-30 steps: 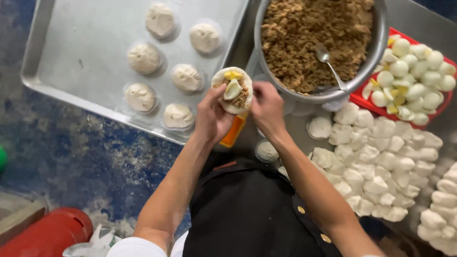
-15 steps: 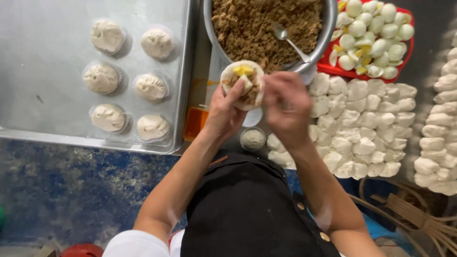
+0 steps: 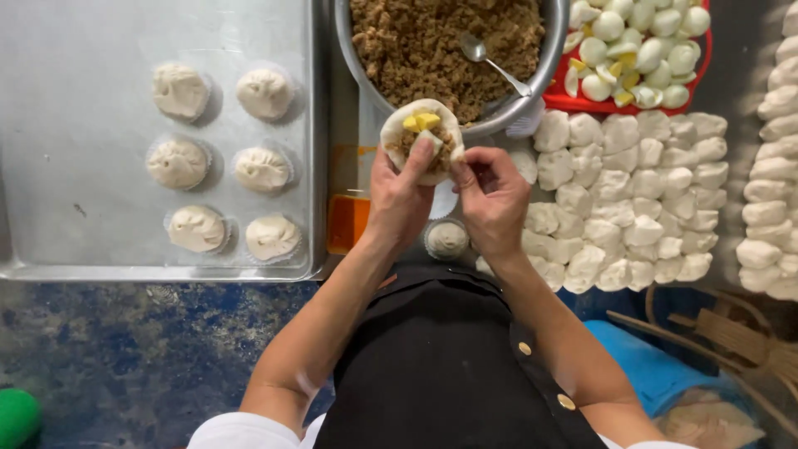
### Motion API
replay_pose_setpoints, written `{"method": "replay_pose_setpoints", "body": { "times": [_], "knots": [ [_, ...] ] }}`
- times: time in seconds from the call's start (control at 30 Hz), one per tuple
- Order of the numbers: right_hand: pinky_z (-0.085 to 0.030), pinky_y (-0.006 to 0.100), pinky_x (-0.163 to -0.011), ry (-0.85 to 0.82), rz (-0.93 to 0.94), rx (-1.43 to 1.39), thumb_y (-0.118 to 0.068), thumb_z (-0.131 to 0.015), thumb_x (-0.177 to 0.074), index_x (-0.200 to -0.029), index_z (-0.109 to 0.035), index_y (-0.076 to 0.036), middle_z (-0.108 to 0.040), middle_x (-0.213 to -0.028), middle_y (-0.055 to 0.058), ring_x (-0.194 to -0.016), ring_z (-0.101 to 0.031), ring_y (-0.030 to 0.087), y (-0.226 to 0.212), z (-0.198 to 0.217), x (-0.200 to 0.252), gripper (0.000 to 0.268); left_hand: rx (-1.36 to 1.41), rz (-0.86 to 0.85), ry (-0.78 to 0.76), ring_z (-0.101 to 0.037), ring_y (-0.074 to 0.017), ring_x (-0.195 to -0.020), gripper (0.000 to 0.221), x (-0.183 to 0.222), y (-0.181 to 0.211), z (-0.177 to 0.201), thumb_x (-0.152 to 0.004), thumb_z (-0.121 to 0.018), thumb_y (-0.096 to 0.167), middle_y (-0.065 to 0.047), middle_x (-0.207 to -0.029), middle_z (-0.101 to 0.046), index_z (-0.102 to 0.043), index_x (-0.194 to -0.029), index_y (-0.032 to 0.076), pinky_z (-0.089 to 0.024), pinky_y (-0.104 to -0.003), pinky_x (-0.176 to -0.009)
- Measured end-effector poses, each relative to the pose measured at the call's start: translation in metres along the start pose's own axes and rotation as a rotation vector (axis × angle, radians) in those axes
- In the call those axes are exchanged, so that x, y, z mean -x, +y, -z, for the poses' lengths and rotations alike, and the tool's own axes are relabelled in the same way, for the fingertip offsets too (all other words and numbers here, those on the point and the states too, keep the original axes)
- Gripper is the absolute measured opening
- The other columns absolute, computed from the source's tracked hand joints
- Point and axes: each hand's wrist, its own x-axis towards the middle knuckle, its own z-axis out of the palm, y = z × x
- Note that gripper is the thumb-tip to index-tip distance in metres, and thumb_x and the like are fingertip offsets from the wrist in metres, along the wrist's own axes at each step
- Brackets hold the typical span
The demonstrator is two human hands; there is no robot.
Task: Manually assemble and fold dough buns filled with meat and egg.
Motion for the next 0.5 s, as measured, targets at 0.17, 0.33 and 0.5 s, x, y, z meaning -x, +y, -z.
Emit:
{"method": "replay_pose_setpoints", "body": {
  "times": [0.17,0.33,0.5],
  "knots": [
    [-0.054,0.021,-0.068,-0.087,-0.086,-0.1,-0.008,-0.072,-0.101,-0.114,-0.063,0.001,-0.07,-0.095,0.002,-0.076,-0.063,0.005,-0.017,-0.003,-0.015,0.018,0.007,0.024,0.012,-0.065,-0.0212,-0.115,0.04,0.002,-0.004,0.018,-0.104,-0.068,0.013,-0.012,-0.127,-0.063,-0.05,-0.138,0.0,-0.056,-0.038,-0.099],
    [-0.05,0.021,-0.066,-0.162,-0.093,0.047,-0.009,-0.072,-0.104,-0.112,-0.067,0.003,-0.068,-0.093,0.003,-0.075,-0.06,0.005,-0.01,0.009,-0.01,0.015,-0.035,0.036,0.006,-0.064,-0.0204,-0.117,0.04,0.004,-0.009,0.03,-0.104,-0.069,0.013,-0.012,-0.127,-0.063,-0.051,-0.138,0.0,-0.055,-0.037,-0.102],
    [-0.053,0.02,-0.066,-0.227,-0.084,0.034,-0.01,-0.071,-0.102,-0.117,-0.062,0.001,-0.066,-0.094,0.0,-0.078,-0.062,0.004,-0.014,0.019,-0.018,0.021,-0.038,0.122,-0.033,-0.064,-0.0206,-0.117,0.043,0.005,-0.011,0.038,-0.102,-0.071,0.014,-0.011,-0.128,-0.063,-0.051,-0.138,0.0,-0.055,-0.038,-0.102]
  ]
}}
